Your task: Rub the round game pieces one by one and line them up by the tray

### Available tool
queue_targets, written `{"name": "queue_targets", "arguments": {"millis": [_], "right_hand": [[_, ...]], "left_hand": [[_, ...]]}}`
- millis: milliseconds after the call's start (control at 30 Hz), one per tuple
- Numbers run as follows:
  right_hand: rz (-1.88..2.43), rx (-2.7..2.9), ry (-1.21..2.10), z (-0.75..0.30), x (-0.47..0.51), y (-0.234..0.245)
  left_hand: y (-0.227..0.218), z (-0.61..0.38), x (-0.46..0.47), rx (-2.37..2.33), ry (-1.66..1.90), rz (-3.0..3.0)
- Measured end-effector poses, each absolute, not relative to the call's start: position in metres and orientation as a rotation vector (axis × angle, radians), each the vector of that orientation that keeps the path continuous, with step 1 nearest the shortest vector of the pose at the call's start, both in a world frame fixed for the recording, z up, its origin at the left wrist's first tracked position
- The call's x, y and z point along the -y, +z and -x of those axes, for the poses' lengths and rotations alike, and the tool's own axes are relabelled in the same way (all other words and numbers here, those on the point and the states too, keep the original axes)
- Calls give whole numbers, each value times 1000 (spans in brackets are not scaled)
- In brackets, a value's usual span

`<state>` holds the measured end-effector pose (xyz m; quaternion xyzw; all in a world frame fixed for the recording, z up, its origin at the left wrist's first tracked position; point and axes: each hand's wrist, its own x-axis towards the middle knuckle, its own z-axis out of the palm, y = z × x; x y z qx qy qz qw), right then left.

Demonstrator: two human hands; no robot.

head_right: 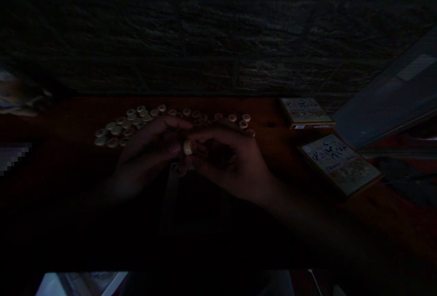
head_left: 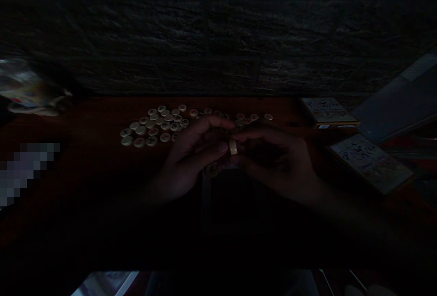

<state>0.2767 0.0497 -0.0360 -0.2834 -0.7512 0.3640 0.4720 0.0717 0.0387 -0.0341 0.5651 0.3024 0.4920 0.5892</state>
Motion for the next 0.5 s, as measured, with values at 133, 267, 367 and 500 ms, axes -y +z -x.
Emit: {"name": "queue_targets", "arguments": {"millis": [133,267,367,500], "right_hand": [[695,1892,829,-277,-50,-32],[686,1942,790,-278,-51,-31],[683,1945,754,-279,-51,-33],[679,1946,748,-279,-50,-33]], "left_hand": [[-32,-73,-36,-723,1119,-1331],[-33,-72,-35,-757,1083,-1373],[-34,-72,-36,-744,1088,-1370],[-35,-72,-37,-716,1085,-1327]]}}
